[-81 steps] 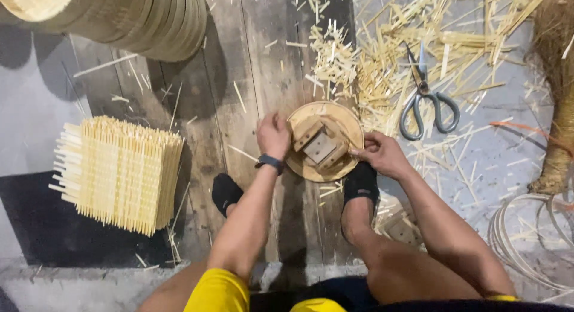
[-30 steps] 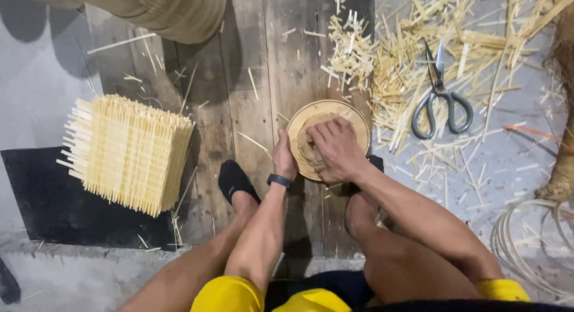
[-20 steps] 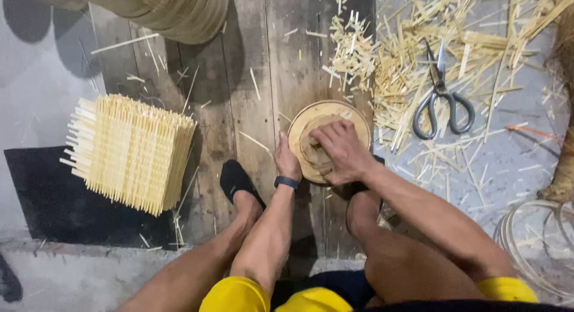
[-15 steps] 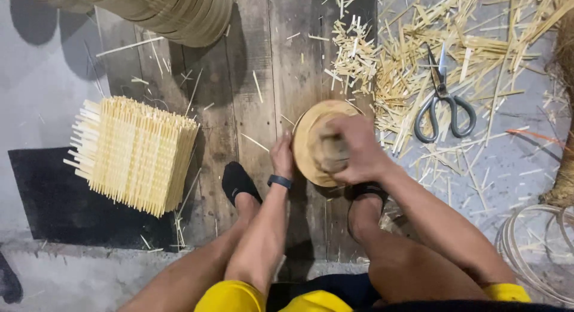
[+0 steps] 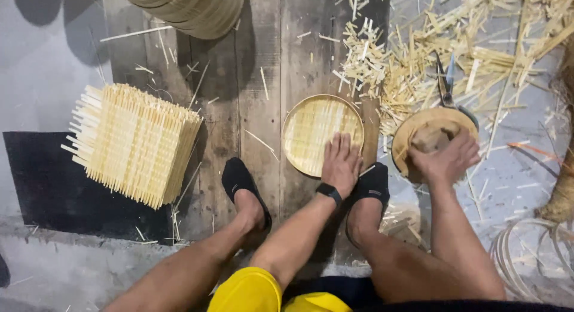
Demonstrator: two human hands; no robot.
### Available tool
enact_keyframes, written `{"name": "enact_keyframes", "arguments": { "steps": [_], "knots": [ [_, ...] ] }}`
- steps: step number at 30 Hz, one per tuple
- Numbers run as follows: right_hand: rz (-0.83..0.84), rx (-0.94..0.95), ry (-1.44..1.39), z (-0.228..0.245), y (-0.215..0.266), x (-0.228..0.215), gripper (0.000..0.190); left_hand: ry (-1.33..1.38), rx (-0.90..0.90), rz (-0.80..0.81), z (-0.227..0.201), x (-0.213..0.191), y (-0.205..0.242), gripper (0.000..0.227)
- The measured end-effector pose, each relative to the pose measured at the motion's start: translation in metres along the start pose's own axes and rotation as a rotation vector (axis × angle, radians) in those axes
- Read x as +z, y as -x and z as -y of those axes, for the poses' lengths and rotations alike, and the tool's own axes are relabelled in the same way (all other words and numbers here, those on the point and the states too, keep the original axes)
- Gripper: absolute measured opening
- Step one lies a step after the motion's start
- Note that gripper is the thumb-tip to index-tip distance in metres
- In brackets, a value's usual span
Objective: Trimming and weaving bamboo strips into a circular basket or steamer component.
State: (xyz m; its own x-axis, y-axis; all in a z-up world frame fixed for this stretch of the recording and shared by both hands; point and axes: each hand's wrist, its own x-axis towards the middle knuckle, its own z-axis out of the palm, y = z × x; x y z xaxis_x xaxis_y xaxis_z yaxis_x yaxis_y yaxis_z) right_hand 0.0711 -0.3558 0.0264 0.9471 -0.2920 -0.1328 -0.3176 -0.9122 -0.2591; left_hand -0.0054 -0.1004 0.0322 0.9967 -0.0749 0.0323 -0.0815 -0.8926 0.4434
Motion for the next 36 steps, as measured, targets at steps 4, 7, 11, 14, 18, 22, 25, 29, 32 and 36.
{"name": "enact_keyframes", "arguments": {
  "steps": [4, 7, 11, 14, 18, 22, 25, 29, 32, 36],
  "knots": [
    [-0.024, -0.014, 0.064, -0.009, 0.01, 0.002, 0.126, 0.066, -0.011, -0.004, 0.032, -0.014, 0.015, 0.043],
    [-0.082, -0.056, 0.047, -0.002, 0.005, 0.002, 0.123, 0.067, 0.114, -0.053, 0.095, -0.03, 0.002, 0.047],
    [-0.083, -0.054, 0.077, -0.012, 0.01, 0.008, 0.121, -0.162, 0.529, -0.051, 0.147, -0.15, -0.078, 0.04],
    [-0.106, -0.075, 0.093, -0.014, 0.006, 0.012, 0.122, -0.264, 0.488, -0.198, 0.16, -0.269, -0.152, 0.023],
    [-0.089, -0.062, 0.107, -0.014, 0.008, 0.01, 0.122, -0.383, 0.287, -0.546, 0.232, -0.36, -0.216, 0.029],
    [-0.068, -0.04, 0.119, -0.007, 0.007, 0.007, 0.121, -0.337, 0.254, -0.597, 0.268, -0.386, -0.237, 0.032],
    [-0.073, -0.032, 0.137, -0.006, 0.008, 0.007, 0.123, -0.25, 0.187, -0.559, 0.271, -0.387, -0.243, 0.033],
    [-0.075, -0.05, 0.177, -0.013, 0.007, 0.011, 0.124, -0.209, 0.062, -0.499, 0.284, -0.376, -0.243, 0.021],
    [-0.064, -0.052, 0.198, -0.013, 0.006, 0.012, 0.126, -0.231, 0.075, -0.508, 0.285, -0.38, -0.24, 0.022],
    [-0.049, -0.048, 0.19, -0.012, 0.005, 0.01, 0.127, -0.23, 0.107, -0.509, 0.288, -0.38, -0.24, 0.024]
  ]
}}
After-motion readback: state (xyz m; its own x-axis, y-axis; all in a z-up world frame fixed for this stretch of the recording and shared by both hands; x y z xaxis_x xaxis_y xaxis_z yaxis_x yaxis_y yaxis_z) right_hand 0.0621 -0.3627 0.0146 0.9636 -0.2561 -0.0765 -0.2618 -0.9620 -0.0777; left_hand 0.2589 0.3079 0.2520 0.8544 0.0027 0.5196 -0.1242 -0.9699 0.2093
